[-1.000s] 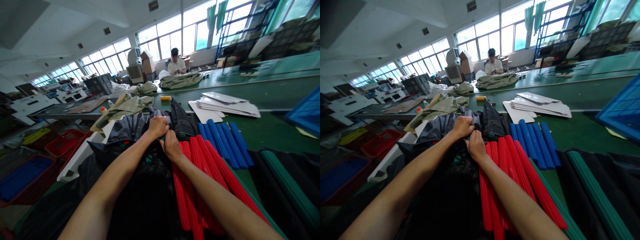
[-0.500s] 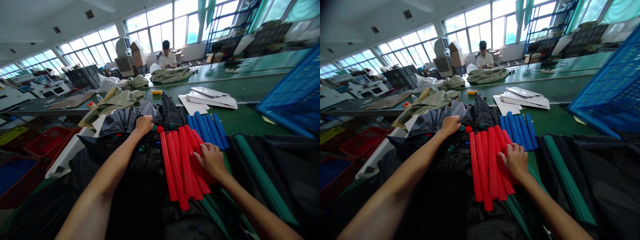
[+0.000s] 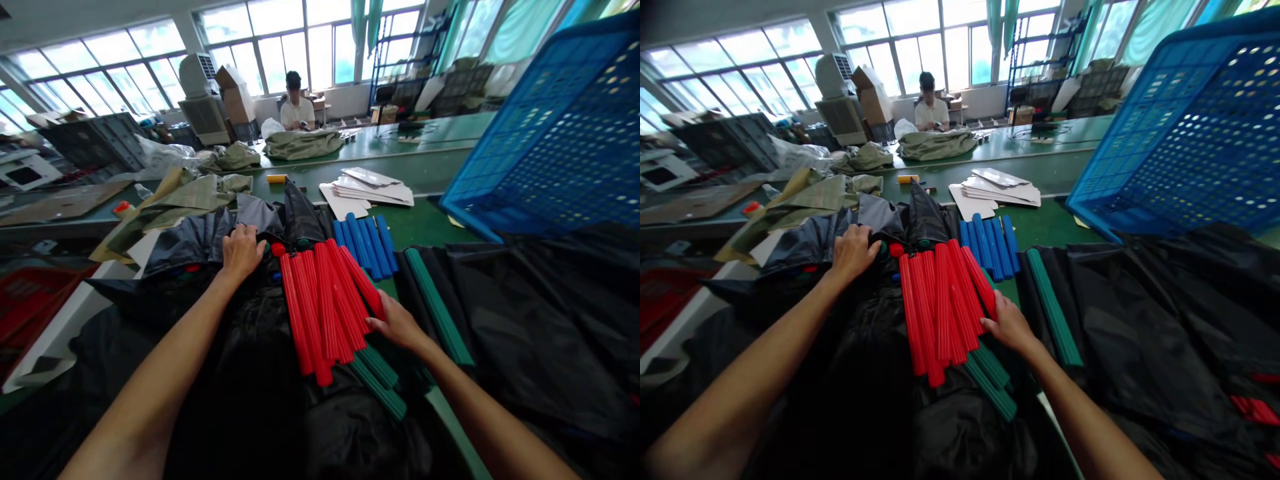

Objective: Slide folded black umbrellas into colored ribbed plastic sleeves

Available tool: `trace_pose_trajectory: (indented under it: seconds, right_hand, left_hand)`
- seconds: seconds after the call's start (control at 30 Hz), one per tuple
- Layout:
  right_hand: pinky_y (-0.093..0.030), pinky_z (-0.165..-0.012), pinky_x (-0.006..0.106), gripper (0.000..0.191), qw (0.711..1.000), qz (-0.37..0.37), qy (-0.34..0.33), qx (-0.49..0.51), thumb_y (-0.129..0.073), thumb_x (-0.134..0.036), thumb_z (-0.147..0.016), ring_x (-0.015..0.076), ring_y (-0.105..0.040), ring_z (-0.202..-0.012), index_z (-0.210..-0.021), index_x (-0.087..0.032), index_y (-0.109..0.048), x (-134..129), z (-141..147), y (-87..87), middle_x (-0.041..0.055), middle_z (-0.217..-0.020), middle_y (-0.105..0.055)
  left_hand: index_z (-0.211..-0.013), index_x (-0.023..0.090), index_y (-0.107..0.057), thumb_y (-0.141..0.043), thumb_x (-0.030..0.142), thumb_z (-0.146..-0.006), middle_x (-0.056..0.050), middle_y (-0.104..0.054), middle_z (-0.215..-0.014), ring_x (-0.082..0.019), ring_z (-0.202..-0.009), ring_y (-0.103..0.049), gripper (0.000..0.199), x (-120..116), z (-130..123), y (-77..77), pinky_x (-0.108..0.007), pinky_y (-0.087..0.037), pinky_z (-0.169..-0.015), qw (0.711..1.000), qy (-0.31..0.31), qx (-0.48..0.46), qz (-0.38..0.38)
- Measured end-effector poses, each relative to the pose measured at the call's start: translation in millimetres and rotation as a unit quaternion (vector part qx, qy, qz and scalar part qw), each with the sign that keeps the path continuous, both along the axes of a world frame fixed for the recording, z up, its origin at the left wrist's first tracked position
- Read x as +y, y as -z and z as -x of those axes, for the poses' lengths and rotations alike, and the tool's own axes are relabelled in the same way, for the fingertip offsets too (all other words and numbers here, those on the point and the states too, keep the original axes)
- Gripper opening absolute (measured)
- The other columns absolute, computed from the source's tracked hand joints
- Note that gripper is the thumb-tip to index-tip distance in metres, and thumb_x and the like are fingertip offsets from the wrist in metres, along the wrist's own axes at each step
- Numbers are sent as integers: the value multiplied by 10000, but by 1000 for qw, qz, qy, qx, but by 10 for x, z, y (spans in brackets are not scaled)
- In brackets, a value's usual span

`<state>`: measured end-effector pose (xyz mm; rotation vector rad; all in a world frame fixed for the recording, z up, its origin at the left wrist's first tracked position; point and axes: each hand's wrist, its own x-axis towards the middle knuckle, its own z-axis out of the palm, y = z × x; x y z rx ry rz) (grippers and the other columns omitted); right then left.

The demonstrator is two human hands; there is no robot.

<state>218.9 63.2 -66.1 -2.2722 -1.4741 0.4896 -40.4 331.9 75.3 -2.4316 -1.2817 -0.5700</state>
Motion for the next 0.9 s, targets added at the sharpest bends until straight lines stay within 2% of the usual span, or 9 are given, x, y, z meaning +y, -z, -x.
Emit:
trace_pose_trajectory:
  seconds: [0.1,0.23,0.37,0.43,0.5,0.6,0.7,0.8,0.9]
  right_hand:
    - [-421,-901,365,651,998,-29,-18,50,-645,-386,-750,286,-559,-1099,-1307,-134,-420,-50,-42,-36,174,-1220,-580]
    - [-461,-846,354,509,992,-41,-24,119,-575,-476,-804,258,-616,-987,-1193,-152,-523,-110,-123,-125,142,-1124,-638]
    - [-479,-847,404,591,990,-104,50,77,-555,-500,-813,289,-612,-1000,-1241,-96,-505,-347,-123,-155,197,-1167,-610]
    - [-492,-819,404,535,978,-194,66,23,-542,-461,-834,276,-615,-956,-1224,-95,-514,-548,-40,-176,186,-1108,-620]
    - [-499,-787,386,401,962,-267,47,-13,-510,-385,-871,245,-617,-880,-1173,-125,-542,-765,110,-206,143,-985,-635]
    - [-497,-771,358,268,958,-272,-85,-1,-464,-254,-889,214,-603,-823,-1121,-164,-566,-1022,431,-231,97,-876,-631]
    - [-462,-896,375,450,947,-184,-261,47,-437,-118,-826,223,-553,-1041,-1269,-166,-493,-1121,764,-193,126,-1139,-609]
    - [-333,-1033,456,761,922,-91,-370,70,-486,-64,-659,270,-398,-1253,-1403,-171,-367,-1093,975,-157,124,-1405,-443]
    - [-344,-983,447,692,907,0,-406,112,-517,-100,-605,278,-488,-1137,-1290,-197,-513,-1027,1005,-222,96,-1230,-587]
  left_hand:
    - [-1077,138,-532,-499,324,-879,-145,-572,-1017,-283,-989,-533,274,-415,-6,225,-404,-408,-780,993,27,-105,-45]
    - [-893,147,-561,-469,253,-895,-74,-580,-840,-183,-803,-548,141,-1392,-8,819,-308,-408,-713,978,99,-177,47]
    - [-734,178,-581,-486,241,-895,-32,-587,-736,-164,-720,-546,198,-2462,158,1402,-306,-383,-700,968,131,-56,208]
    - [-784,182,-624,-547,258,-865,-41,-621,-791,-186,-763,-566,135,-2823,264,1604,-327,-382,-725,958,109,16,265]
    - [-890,191,-652,-606,275,-826,-58,-645,-897,-224,-854,-575,115,-3028,340,1733,-359,-380,-765,952,73,65,290]
    - [-896,205,-656,-610,262,-822,-59,-646,-949,-250,-932,-567,104,-3140,378,1793,-379,-372,-790,950,30,69,304]
    - [-789,199,-627,-537,205,-861,-40,-634,-843,-204,-828,-579,115,-3191,362,1702,-337,-366,-723,950,42,29,307]
    - [-736,197,-573,-505,159,-862,-22,-600,-767,-160,-698,-554,149,-3247,354,1465,-305,-341,-630,954,140,3,265]
    - [-691,203,-509,-550,148,-815,-4,-559,-701,-155,-630,-519,141,-3250,393,1125,-310,-309,-564,948,253,15,194]
